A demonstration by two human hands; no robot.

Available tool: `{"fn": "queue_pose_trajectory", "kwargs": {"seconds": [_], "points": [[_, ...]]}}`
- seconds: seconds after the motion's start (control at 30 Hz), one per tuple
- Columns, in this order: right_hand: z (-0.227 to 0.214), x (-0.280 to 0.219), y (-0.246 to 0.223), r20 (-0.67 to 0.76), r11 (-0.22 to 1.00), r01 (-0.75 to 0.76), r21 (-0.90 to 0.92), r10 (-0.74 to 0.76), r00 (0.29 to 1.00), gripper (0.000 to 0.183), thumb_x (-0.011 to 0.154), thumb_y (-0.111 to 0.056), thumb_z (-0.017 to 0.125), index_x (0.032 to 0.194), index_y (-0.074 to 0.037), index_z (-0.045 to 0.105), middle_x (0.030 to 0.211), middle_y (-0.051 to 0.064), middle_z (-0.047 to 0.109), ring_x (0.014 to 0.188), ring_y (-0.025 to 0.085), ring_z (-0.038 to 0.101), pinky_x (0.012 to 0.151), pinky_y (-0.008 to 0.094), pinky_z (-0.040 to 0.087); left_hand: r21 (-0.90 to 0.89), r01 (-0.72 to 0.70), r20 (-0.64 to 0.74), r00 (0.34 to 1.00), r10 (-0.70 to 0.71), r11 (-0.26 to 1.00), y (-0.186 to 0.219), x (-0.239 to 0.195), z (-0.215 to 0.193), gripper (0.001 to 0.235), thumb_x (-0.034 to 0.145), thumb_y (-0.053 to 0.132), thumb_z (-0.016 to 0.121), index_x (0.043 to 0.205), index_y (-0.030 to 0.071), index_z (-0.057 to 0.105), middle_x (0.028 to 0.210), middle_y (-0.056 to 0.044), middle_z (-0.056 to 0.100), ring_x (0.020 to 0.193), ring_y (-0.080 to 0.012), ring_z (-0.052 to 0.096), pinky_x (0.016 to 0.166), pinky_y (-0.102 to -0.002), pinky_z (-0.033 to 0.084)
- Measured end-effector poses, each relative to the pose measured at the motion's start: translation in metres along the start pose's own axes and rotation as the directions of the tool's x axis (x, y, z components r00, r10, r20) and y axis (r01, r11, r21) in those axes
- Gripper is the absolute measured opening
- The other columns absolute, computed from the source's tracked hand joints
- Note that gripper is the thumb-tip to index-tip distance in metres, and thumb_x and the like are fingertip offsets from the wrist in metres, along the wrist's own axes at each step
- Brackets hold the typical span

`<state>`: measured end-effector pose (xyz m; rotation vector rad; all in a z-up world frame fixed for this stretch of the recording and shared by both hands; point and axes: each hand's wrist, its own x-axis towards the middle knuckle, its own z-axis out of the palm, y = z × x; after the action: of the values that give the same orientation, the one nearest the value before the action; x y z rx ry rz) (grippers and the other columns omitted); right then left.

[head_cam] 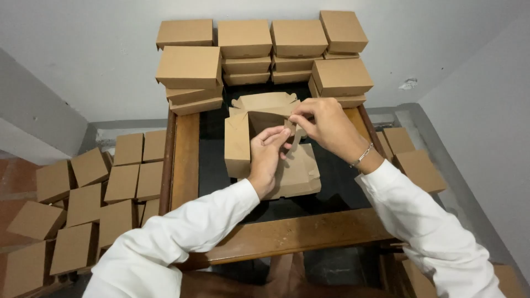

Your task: Folding a cardboard template into a finished box and placing it on a stack.

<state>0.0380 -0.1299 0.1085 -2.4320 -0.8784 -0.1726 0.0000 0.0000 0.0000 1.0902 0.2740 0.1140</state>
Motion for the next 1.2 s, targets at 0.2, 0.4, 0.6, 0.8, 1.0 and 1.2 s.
{"fn": "queue_pose_trajectory", "kwargs": {"seconds": [0.2,0.4,0.6,0.8,1.0,1.2], "points": [[-0.001,0.000,0.004,-0.005,1.000,-0.003,0.026,0.003,1.000,0.011,0.093,-0.007,0.068,0.087,-0.009,0.077,0.087,0.010,0.075,0.084,0.029,0.073,0.061,0.032,0.063,0.017,-0.010,0.004,1.000,0.010,1.000,0.002,0.000,0.001,0.029,0.088,0.016,0.077,0.113,0.002,0.072,0.096,-0.014,0.079,0.064,-0.0119,0.069,0.045,-0.017,0.049],[-0.001,0.001,-0.002,0.000,0.999,0.000,0.033,0.000,1.000,0.011,0.094,-0.007,0.069,0.086,-0.008,0.077,0.086,0.010,0.075,0.084,0.028,0.073,0.063,0.030,0.063,0.008,0.007,-0.021,1.000,-0.007,1.000,0.008,-0.004,0.002,0.030,0.089,0.016,0.076,0.115,0.002,0.071,0.098,-0.015,0.078,0.064,-0.0118,0.069,0.045,-0.016,0.048],[0.000,0.004,-0.003,0.021,0.998,0.022,0.051,-0.023,1.000,0.010,0.093,-0.005,0.069,0.094,-0.008,0.079,0.097,0.011,0.076,0.091,0.030,0.073,0.068,0.032,0.064,-0.024,0.067,-0.013,0.998,-0.067,0.997,0.027,-0.016,0.003,0.034,0.092,0.012,0.069,0.124,-0.001,0.067,0.105,-0.016,0.078,0.069,-0.0122,0.071,0.044,-0.016,0.050],[0.001,0.003,-0.003,0.035,0.993,-0.006,0.118,0.002,0.999,0.012,0.096,-0.006,0.068,0.101,-0.008,0.078,0.100,0.012,0.076,0.098,0.031,0.072,0.074,0.035,0.064,-0.057,0.120,0.021,0.993,-0.119,0.991,0.040,-0.020,-0.002,0.048,0.093,0.010,0.064,0.138,-0.006,0.055,0.119,-0.019,0.074,0.078,-0.0155,0.074,0.047,-0.018,0.055],[0.006,0.000,0.002,0.008,0.982,0.041,0.184,-0.043,0.999,0.010,0.094,-0.004,0.071,0.097,-0.009,0.078,0.097,0.010,0.077,0.097,0.029,0.073,0.079,0.034,0.063,-0.080,0.149,0.046,0.988,-0.145,0.986,0.044,-0.025,-0.009,0.052,0.094,0.011,0.061,0.142,-0.007,0.050,0.126,-0.020,0.071,0.090,-0.0214,0.076,0.051,-0.019,0.058],[0.003,0.002,0.000,0.035,0.988,0.091,0.126,-0.096,0.995,0.012,0.092,-0.002,0.070,0.096,-0.009,0.078,0.096,0.010,0.077,0.097,0.028,0.074,0.082,0.034,0.063,-0.083,0.143,0.067,0.988,-0.138,0.986,0.041,-0.020,-0.012,0.049,0.096,0.014,0.061,0.141,-0.004,0.054,0.123,-0.018,0.072,0.093,-0.0218,0.076,0.053,-0.019,0.059]]}}
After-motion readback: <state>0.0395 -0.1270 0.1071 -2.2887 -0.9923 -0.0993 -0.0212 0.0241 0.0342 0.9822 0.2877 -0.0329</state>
